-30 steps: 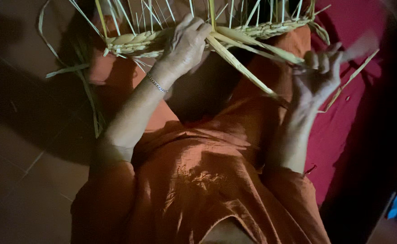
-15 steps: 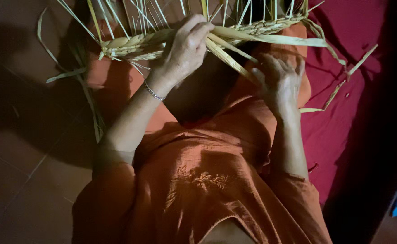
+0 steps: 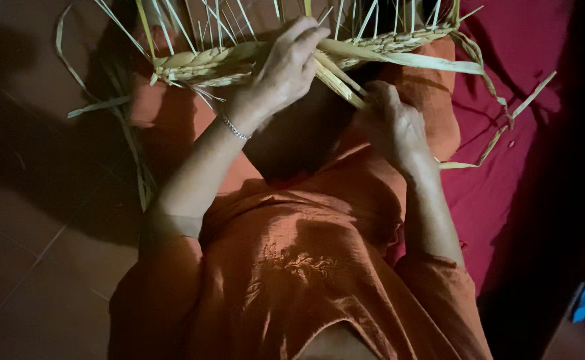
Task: The person weaves a basket by hand, interlacing dried palm leaves through a circular frame. They trim excess strands with scissors and continue weaving along the rim, adjusting the basket's position as needed.
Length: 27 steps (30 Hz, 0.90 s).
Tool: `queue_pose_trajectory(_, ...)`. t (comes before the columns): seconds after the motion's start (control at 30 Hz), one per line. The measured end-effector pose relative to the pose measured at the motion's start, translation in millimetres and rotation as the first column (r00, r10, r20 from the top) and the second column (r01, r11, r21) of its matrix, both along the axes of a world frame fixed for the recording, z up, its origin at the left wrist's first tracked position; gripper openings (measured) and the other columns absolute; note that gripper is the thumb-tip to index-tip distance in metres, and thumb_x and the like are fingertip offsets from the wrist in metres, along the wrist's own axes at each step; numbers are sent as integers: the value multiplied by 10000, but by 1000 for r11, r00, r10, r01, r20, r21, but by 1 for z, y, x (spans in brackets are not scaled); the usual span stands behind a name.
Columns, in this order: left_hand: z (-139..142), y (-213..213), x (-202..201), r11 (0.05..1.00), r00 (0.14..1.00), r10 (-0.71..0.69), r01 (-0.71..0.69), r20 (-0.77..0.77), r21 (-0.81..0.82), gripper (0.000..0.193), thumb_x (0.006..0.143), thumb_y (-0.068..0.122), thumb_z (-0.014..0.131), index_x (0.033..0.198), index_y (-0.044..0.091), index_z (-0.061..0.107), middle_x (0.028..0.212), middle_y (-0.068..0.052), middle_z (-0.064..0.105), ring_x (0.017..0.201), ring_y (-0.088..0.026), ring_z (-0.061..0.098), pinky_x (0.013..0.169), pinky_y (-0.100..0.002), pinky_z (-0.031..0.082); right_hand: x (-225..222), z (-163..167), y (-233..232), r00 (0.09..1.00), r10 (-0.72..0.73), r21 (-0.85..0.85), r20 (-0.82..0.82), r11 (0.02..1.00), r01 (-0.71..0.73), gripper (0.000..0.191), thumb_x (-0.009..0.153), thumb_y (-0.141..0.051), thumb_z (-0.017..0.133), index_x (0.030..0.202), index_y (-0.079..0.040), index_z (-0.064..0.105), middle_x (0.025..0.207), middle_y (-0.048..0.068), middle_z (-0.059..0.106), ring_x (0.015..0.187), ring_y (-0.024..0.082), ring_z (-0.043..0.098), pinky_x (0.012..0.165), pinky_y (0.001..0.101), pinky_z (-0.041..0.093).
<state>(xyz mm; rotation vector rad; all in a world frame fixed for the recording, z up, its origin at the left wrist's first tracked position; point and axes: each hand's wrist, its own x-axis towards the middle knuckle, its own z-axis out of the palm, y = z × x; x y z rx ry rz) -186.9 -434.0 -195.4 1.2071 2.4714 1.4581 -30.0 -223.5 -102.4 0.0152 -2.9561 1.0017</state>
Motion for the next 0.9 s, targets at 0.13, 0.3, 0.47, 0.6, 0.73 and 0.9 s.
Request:
queue_pose_trajectory(0.13, -1, 0, -13, 999, 994, 15, -11, 109, -41, 351, 999, -171, 590, 1316, -32, 647, 1245, -90, 614, 1072, -193, 675, 937, -290, 613, 2, 14, 1, 999, -17, -28, -48, 999, 16, 379, 929, 6, 712, 1292, -54, 619, 1067, 188, 725, 955, 390, 727, 771, 464, 582)
queue_pose_trajectory(0.3, 22, -6, 0, 996, 991, -83, 79, -108, -44, 484, 800, -165, 649, 1259, -16, 667, 1192, -126, 553, 1103, -254, 621, 962, -326, 605, -2, 57, 2, 988, -19, 198, -155, 979, 50, 300, 962, -19, 765, 1254, -75, 720, 1107, 148, 732, 948, 345, 720, 799, 435, 558)
queue_pose_trajectory(0.47, 22, 0, 7, 990, 971, -95, 69, -221, -125, 436, 801, -68, 773, 1211, 64, 704, 1058, -136, 503, 983, -271, 580, 918, -359, 575, -18, 86, -12, 955, 81, 587, -285, 802, 107, 471, 714, -100, 765, 1184, -128, 780, 1062, 100, 743, 1105, 380, 637, 985, 608, 403)
queue_pose_trajectory(0.6, 2, 10, -10, 990, 994, -39, 25, -100, -137, 258, 968, 129, 722, 1191, 55, 617, 1056, -70, 537, 977, -206, 579, 877, -379, 582, -19, 88, -28, 776, 79, 449, -626, 850, 276, 259, 903, -136, 867, 1147, -138, 781, 1139, 101, 723, 1172, 357, 570, 1016, 590, 363)
queue_pose_trajectory(0.73, -4, 7, -10, 994, 973, 43, -18, 227, -109, 219, 1136, 246, 547, 1173, 31, 528, 956, -92, 495, 850, -198, 527, 753, -381, 547, -25, 64, -37, 815, 151, 165, -559, 984, -69, 282, 944, 31, 804, 1201, -18, 699, 1135, 130, 657, 1120, 375, 613, 987, 503, 533)
queue_pose_trajectory(0.9, 11, -10, -5, 993, 964, 98, -111, 248, 42, 251, 1106, 225, 539, 1173, -6, 468, 1027, -141, 573, 928, -213, 592, 782, -406, 523, -100, -2, -22, 941, 14, 51, -339, 999, 4, 304, 982, 40, 720, 1276, 25, 645, 1238, 183, 702, 1062, 380, 678, 882, 431, 567)
